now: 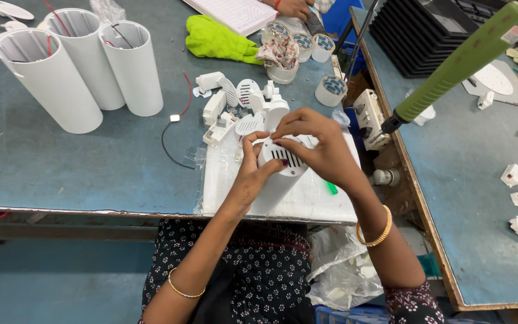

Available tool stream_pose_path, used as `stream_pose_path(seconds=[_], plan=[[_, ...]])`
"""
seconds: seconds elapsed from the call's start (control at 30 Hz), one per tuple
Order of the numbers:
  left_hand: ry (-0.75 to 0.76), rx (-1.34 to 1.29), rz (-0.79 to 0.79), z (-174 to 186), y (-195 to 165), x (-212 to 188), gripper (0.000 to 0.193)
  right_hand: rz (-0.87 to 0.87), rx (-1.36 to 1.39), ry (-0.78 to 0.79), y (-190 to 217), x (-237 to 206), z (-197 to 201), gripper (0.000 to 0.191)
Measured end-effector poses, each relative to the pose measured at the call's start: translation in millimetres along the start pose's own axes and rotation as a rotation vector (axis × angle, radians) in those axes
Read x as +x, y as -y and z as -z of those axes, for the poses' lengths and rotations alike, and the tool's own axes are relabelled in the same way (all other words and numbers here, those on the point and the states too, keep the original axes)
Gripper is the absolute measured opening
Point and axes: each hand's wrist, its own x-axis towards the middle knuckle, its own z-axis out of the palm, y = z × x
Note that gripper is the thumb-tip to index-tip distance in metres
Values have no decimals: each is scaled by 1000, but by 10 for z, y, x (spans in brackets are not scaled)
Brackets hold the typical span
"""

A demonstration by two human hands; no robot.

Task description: The person assembles a white cylindrical housing with internal electrical components. They use a screwdriver to fasten a small white box to the cylinder, then attach a circular vented cover and secure it with a power drill. The finished unit is placed on the table.

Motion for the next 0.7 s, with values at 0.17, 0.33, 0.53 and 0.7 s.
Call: stream_pose_path(seconds=[0.17,0.33,0.53,0.7], plan=[[3,-4,6,57,-68,-21,77,-65,-134,75,129,196,-170,19],[14,4,-12,78,-111,-32,76,119,-277,101,78,190,-160,18],[14,21,18,95,-139,-14,80,263,-479,172,115,145,-149,23],[12,39,9,64,-123,-10,81,260,-526,199,182,124,-123,28]])
